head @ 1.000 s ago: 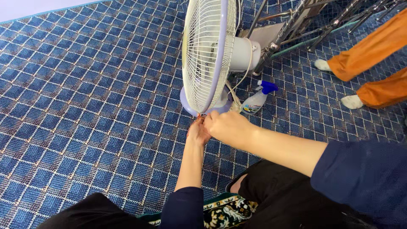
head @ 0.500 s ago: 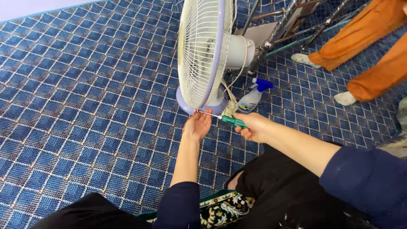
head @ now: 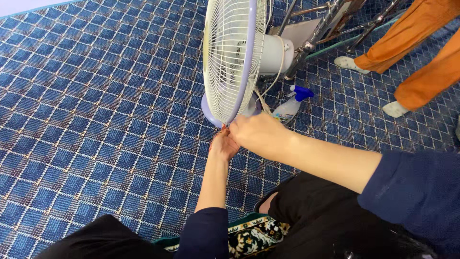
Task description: The person uses a screwdriver to loosen and remove screws from the base of an electric fan. After removing the screws, the person wipes the fan's front grill with a cloth.
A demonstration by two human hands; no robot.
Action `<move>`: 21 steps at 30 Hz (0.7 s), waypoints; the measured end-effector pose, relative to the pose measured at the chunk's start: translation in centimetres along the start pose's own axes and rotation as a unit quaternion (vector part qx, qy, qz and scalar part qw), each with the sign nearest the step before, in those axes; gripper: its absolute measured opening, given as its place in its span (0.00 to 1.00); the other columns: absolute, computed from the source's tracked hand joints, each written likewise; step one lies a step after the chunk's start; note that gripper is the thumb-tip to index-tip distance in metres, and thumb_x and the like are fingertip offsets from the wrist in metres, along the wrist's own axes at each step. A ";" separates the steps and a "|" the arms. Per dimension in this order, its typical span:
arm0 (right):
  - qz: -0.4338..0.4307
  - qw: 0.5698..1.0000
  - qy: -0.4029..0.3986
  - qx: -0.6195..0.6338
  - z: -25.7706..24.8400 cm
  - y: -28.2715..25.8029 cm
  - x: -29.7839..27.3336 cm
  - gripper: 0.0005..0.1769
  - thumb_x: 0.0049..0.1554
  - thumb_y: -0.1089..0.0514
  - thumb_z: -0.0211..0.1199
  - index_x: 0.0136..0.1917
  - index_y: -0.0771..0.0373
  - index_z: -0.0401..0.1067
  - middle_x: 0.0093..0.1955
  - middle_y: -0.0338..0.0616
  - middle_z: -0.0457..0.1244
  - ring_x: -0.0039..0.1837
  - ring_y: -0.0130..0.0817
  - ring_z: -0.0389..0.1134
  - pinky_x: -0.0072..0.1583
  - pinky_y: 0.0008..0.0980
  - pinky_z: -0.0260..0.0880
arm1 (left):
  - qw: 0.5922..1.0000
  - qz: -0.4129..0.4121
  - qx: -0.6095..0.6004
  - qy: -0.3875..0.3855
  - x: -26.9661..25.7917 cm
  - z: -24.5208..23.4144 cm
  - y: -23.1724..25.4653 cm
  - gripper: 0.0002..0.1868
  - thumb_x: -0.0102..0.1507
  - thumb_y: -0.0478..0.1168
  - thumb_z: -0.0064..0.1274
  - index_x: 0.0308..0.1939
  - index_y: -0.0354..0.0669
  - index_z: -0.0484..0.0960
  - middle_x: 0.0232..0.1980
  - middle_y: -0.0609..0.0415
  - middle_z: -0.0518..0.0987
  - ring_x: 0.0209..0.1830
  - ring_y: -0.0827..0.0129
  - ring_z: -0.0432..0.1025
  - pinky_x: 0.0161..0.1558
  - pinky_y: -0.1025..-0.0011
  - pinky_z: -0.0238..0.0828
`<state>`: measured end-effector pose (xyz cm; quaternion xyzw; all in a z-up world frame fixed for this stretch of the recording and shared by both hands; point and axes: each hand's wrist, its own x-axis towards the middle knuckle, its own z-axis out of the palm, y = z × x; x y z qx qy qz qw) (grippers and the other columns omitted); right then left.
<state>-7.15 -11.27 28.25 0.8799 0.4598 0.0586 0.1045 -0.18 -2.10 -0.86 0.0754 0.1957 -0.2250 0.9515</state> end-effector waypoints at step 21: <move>0.200 0.947 0.110 0.226 0.5 2.6 -4.9 0.16 0.52 0.63 0.62 0.55 0.60 0.74 0.37 0.44 0.65 0.36 0.39 0.67 0.36 0.36 0.67 | 0.999 -0.021 -0.035 0.030 1.0 -1.0 0.6 0.12 0.74 0.45 0.38 0.44 0.42 0.70 0.54 0.46 0.80 0.56 0.55 0.78 0.48 0.61 0.77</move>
